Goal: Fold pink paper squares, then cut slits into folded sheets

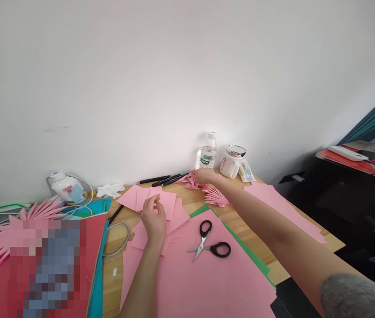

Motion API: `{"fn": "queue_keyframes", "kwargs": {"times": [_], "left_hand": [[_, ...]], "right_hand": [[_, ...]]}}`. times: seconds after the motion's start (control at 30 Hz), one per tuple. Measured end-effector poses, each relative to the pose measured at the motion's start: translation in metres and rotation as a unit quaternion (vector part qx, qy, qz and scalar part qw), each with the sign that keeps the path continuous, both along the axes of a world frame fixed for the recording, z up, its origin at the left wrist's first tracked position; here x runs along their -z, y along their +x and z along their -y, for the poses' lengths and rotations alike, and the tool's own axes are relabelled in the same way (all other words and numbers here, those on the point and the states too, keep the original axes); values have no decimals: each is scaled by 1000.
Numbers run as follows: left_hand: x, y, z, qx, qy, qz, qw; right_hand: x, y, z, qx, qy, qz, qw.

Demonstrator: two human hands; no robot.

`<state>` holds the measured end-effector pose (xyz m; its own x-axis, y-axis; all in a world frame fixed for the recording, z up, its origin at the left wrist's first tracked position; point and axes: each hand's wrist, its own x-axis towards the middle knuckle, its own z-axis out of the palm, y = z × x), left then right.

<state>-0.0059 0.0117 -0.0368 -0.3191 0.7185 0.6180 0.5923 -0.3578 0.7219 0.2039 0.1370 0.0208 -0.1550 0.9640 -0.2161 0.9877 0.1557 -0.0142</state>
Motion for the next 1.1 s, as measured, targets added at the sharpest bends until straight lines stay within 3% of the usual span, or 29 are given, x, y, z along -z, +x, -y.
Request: {"fn": "queue_keyframes", "kwargs": {"times": [0.2,0.37,0.53,0.7,0.8,0.93,1.1], "left_hand": [[5,10,3,112,-13,-75,991],[11,15,10,221,-92,-282,929],[13,16,9,208,-121,-305,921],[11,15,9,189,-108,-304,928],[9,13,9,160,-100,-300,935],[6,10,7,113,-93,-296,944],[7,8,7,91,-86,-302,945]], "right_hand": [[-7,-14,5,-55,-49,31,997],[-29,4,23,-76,12,24,997],[-27,28,39,-31,21,68,997],[-8,10,46,-73,-8,66,995],[-10,-1,38,-98,4,47,994],[-15,-7,18,-73,47,63,994],[-6,-20,5,-63,32,91,993]]}}
